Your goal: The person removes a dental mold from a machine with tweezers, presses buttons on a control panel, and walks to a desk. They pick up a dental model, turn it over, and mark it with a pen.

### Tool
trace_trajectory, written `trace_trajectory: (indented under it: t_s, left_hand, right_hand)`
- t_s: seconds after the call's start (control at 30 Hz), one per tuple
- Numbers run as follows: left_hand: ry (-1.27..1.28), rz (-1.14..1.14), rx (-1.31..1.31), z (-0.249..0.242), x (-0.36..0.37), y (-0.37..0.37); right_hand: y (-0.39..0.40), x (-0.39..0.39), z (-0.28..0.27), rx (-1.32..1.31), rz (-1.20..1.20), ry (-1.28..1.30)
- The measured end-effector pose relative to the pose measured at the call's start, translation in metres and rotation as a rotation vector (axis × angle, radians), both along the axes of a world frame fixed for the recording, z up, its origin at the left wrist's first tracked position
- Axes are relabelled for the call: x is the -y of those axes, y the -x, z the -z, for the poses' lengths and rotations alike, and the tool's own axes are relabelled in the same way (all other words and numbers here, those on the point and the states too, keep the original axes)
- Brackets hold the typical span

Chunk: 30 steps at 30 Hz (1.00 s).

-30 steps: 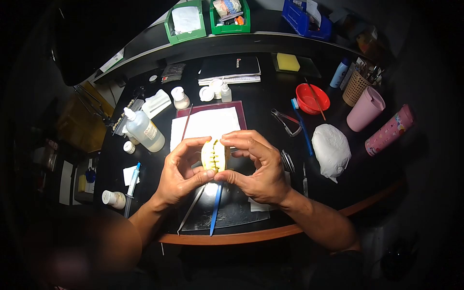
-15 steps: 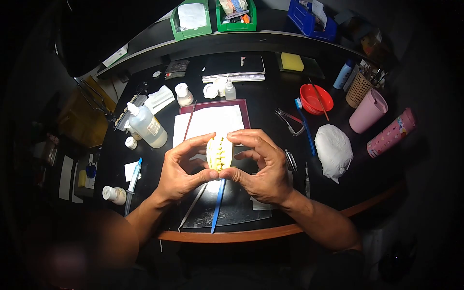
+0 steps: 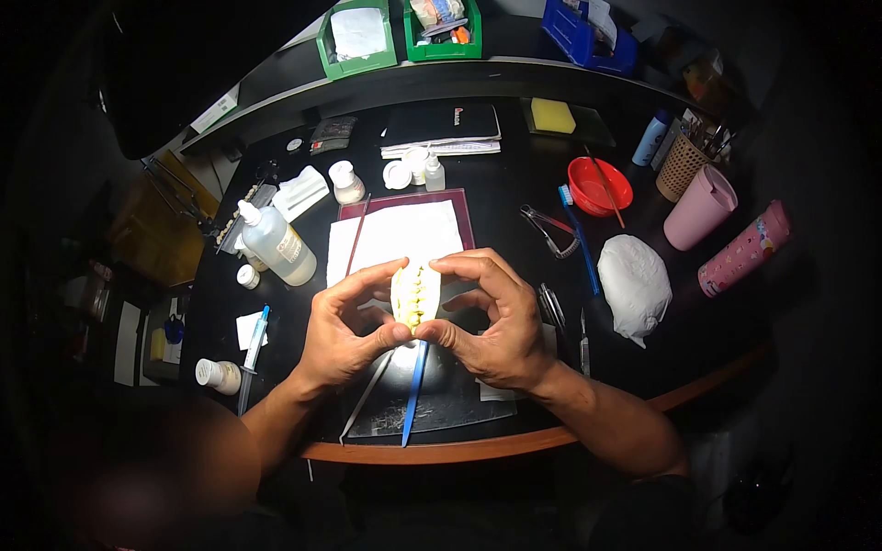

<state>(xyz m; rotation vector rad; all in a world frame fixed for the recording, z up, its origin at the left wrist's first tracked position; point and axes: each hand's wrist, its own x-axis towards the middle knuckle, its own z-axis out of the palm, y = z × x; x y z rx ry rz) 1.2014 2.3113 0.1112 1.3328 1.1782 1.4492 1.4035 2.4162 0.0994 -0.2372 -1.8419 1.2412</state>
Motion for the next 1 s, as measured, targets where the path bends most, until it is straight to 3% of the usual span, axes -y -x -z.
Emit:
trace_trajectory:
  t_s: [0.27, 0.37, 0.67, 1.0]
  left_hand:
    - [0.118, 0.116, 0.184, -0.004, 0.000, 0.005]
    - [0.155, 0.238, 0.475, -0.002, 0.000, 0.007]
    - [0.170, 0.216, 0.407, -0.002, 0.000, 0.005]
    - [0.152, 0.205, 0.468, -0.002, 0.003, 0.004]
  right_hand:
    - [-0.004, 0.003, -0.011, -0.001, -0.066, 0.273]
    - [-0.004, 0.004, -0.016, -0.044, -0.082, 0.365]
    - [-0.007, 0.000, -0.016, -0.016, -0.143, 0.406]
    - [-0.005, -0.008, -0.016, -0.077, -0.270, 0.857]
